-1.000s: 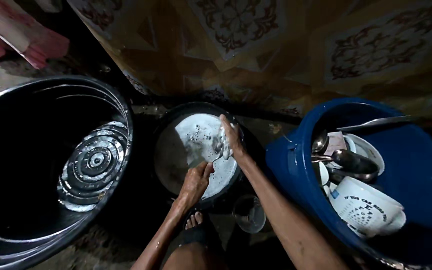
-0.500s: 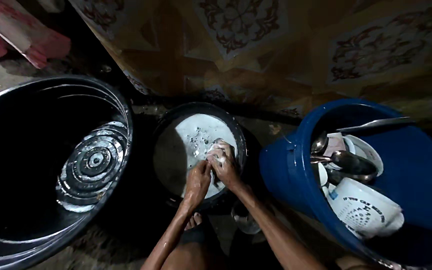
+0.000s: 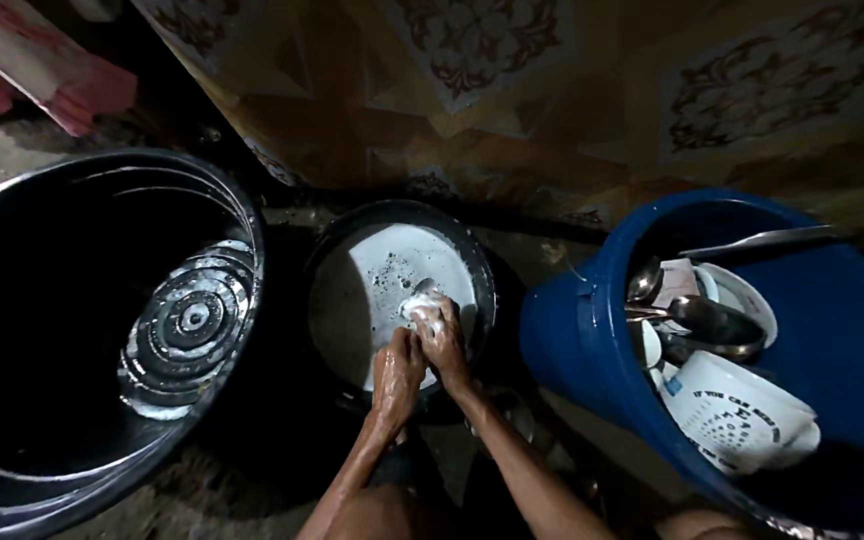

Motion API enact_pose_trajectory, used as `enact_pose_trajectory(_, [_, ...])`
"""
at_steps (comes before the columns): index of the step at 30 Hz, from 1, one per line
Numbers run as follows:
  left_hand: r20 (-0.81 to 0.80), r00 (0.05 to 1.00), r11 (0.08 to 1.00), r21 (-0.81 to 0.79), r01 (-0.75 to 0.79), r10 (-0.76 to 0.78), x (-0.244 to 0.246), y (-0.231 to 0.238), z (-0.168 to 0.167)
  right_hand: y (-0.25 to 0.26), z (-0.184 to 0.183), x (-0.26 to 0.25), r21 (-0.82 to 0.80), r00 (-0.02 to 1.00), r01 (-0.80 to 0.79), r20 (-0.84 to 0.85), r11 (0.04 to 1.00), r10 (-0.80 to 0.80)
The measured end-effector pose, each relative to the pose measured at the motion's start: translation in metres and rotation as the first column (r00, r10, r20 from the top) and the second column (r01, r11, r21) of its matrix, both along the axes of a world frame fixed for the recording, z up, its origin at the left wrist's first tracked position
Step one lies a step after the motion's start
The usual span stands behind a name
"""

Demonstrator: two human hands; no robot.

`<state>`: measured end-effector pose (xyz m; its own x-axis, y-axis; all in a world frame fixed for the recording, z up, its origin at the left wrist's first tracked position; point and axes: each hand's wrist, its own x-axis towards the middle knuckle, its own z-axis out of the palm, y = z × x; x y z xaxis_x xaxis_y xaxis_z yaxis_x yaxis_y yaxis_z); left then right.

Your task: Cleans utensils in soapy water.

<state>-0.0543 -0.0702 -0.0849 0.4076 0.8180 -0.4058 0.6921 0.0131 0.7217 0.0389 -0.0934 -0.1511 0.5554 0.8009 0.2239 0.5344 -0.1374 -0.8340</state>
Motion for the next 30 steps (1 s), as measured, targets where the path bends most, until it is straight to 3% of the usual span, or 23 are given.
enact_pose_trajectory(6, [0.007, 1.0, 0.999, 0.029, -0.019, 0.019, -0.003, 0.0, 0.004, 0.028, -0.004, 0.025, 0.077, 0.981, 0.038, 0.185, 0.996, -0.052])
enact_pose_trajectory(10, [0.0, 1.0, 1.0, -0.009, -0.011, 0.011, -0.003, 0.002, 0.002, -0.006, 0.013, 0.0, -0.094, 0.996, -0.042, 0.072, 0.995, 0.048])
enact_pose_trajectory(17, [0.078, 0.997, 0.998, -0.066, -0.008, 0.013, -0.008, -0.002, -0.006, 0.018, 0.0, 0.037, 0.014, 0.986, -0.026, 0.168, 1.0, 0.023])
enact_pose_trajectory(22, [0.13, 0.984, 0.949, -0.305, -0.081, 0.126, -0.013, 0.01, -0.01, 0.047, 0.055, 0.08, -0.103, 0.992, -0.012, -0.13, 0.995, -0.002])
enact_pose_trajectory(27, [0.195, 0.94, 0.861, -0.484, -0.157, 0.281, -0.013, 0.016, -0.023, 0.051, 0.117, 0.083, 0.122, 0.917, -0.03, -0.392, 0.992, 0.076])
enact_pose_trajectory(30, [0.204, 0.938, 0.852, -0.504, -0.144, 0.28, -0.011, 0.014, -0.025, 0.05, 0.11, 0.067, 0.178, 0.905, -0.11, -0.389, 0.978, 0.173])
